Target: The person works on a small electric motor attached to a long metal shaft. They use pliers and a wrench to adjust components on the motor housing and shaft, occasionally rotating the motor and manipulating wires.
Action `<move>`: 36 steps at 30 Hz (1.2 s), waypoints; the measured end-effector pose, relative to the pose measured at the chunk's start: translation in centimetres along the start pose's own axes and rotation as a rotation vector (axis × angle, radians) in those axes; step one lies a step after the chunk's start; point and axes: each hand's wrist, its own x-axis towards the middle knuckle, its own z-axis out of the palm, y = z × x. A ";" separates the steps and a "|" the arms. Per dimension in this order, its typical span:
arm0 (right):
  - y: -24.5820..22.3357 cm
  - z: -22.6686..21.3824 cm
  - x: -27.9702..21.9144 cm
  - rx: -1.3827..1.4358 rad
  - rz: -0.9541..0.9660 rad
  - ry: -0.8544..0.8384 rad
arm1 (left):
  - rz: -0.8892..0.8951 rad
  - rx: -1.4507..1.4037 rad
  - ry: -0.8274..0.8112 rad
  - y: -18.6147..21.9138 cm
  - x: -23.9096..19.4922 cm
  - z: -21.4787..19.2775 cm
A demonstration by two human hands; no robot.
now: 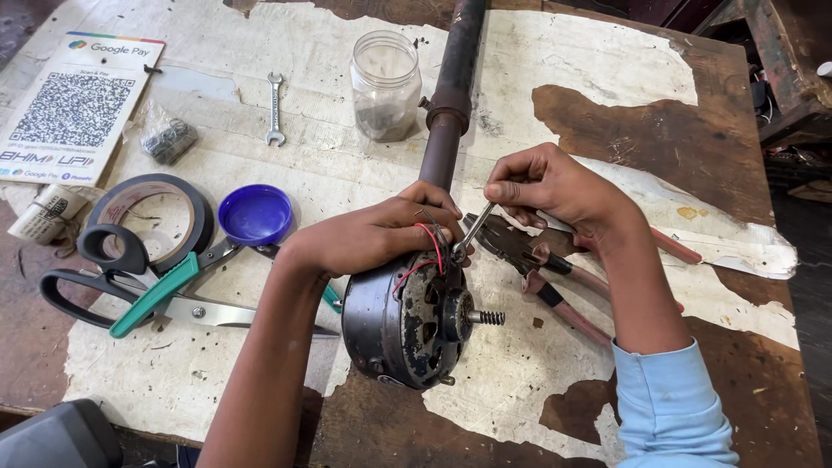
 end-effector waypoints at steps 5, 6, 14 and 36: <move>1.3 -0.7 0.1 -0.082 0.148 -0.109 | 0.064 -0.023 0.000 0.0 0.0 -0.1; 1.6 -0.8 0.1 -0.110 0.201 -0.122 | 0.038 -0.049 0.023 0.0 -0.1 -0.1; 1.8 1.1 -0.9 -0.118 0.194 -0.648 | -0.024 -0.234 0.177 -0.6 -0.2 0.4; 3.6 -0.3 -0.9 0.112 -0.062 -0.978 | 0.199 -0.144 0.141 -1.7 -0.2 -0.2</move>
